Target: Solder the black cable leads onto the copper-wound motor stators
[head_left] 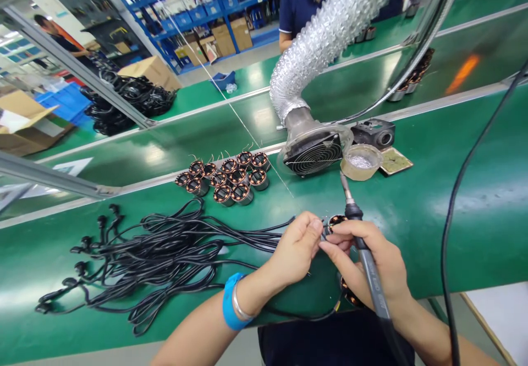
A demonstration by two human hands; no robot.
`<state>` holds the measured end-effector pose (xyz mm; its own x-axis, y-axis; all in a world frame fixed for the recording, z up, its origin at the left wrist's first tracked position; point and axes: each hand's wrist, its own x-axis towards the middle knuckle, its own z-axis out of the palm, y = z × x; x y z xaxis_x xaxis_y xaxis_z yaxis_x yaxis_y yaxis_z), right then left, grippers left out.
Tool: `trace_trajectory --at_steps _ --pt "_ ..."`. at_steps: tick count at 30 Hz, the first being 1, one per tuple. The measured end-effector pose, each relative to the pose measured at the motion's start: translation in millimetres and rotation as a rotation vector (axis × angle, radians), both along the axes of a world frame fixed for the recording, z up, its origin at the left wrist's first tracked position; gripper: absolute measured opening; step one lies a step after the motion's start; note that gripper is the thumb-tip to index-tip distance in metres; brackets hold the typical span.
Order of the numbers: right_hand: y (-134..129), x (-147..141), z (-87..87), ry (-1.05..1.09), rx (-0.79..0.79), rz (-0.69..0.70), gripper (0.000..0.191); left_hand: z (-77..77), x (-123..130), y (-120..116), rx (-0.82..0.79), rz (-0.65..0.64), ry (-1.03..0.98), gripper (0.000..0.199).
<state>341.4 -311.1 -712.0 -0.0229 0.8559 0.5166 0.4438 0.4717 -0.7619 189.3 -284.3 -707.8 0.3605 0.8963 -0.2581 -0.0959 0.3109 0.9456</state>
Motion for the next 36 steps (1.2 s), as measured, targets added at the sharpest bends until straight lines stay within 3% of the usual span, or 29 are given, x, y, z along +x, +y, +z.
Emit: trace_trajectory --at_steps 6,9,14,19,25,32,36 --pt "19.7 14.4 13.5 -0.181 0.155 0.161 0.023 12.3 -14.7 3.9 0.283 -0.191 0.47 0.027" --pt "30.4 15.5 20.3 -0.162 0.216 0.26 0.025 17.2 -14.3 3.4 0.31 -0.243 0.54 0.023" --pt "34.7 14.1 24.8 -0.176 0.178 0.368 0.029 22.1 -13.4 3.5 0.318 -0.277 0.623 0.025" --pt "40.8 19.4 21.6 -0.192 0.176 0.327 0.026 28.5 -17.3 4.7 0.327 -0.295 0.667 0.022" --pt "53.1 31.0 13.6 -0.128 0.013 0.372 0.028 27.8 -25.7 11.5 0.25 -0.278 0.539 0.022" --pt "52.9 27.2 4.9 -0.124 0.091 0.372 0.025 9.6 -24.3 17.0 -0.105 -0.256 0.077 0.037" --pt "51.7 21.6 0.1 -0.064 0.142 0.358 0.025 6.5 -18.1 18.5 -0.294 -0.162 -0.041 0.039"
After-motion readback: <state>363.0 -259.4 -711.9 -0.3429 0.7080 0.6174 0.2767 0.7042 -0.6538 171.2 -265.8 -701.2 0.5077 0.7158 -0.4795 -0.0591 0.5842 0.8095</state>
